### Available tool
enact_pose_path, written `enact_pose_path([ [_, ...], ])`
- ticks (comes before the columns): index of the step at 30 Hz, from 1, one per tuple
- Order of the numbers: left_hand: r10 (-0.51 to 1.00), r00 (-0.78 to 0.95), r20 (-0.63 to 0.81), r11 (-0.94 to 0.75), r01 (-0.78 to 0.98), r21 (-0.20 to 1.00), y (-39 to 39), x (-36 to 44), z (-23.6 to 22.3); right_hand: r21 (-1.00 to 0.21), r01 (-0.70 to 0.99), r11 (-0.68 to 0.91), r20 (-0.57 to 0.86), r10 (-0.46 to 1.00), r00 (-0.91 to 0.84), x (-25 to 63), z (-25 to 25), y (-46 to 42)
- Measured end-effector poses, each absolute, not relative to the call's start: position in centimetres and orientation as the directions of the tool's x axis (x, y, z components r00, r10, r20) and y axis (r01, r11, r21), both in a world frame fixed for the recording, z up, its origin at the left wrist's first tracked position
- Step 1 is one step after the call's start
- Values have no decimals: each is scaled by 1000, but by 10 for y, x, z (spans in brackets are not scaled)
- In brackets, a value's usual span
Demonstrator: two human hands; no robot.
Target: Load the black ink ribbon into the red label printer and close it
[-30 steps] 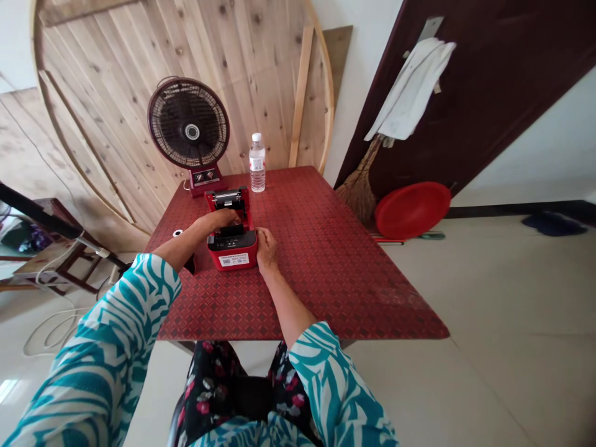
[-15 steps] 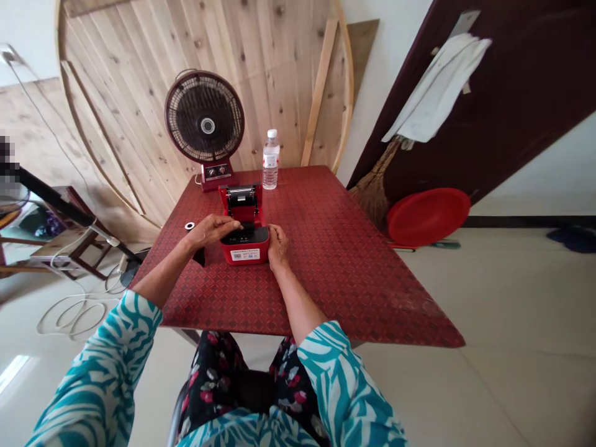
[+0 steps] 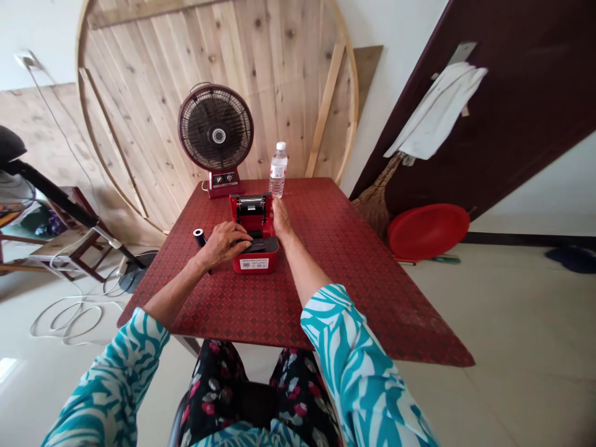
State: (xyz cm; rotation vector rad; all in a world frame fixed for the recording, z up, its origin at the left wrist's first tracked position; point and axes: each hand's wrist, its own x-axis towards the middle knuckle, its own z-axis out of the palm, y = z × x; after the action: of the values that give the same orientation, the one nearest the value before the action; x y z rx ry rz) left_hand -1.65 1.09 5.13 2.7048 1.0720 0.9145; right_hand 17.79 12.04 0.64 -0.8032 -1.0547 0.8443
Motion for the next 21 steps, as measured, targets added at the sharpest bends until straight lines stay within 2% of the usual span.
enact_pose_path([
  [4,667,496,556,-701,670,244,2,-15,46,-917,-273,291,238,948,209,178,7,113],
  [7,631,406,661,-690,683,239,-1,-13,42,-910,-326,256,194,958,209,181,-1,95],
  [11,592,263,762,-691,652,312,-2,-12,32,-882,-372,289,222,951,214,181,-13,66],
  [15,685,124,718,-628,599,497,-8,-9,19,-870,-308,384,311,914,263,179,-24,49],
  [17,716,88,693,-604,575,552,-11,-6,14,-877,-251,410,341,898,276,179,-30,46],
  [21,690,73,720,-608,598,523,-13,-2,6,-885,-188,427,372,889,268,178,-39,45],
])
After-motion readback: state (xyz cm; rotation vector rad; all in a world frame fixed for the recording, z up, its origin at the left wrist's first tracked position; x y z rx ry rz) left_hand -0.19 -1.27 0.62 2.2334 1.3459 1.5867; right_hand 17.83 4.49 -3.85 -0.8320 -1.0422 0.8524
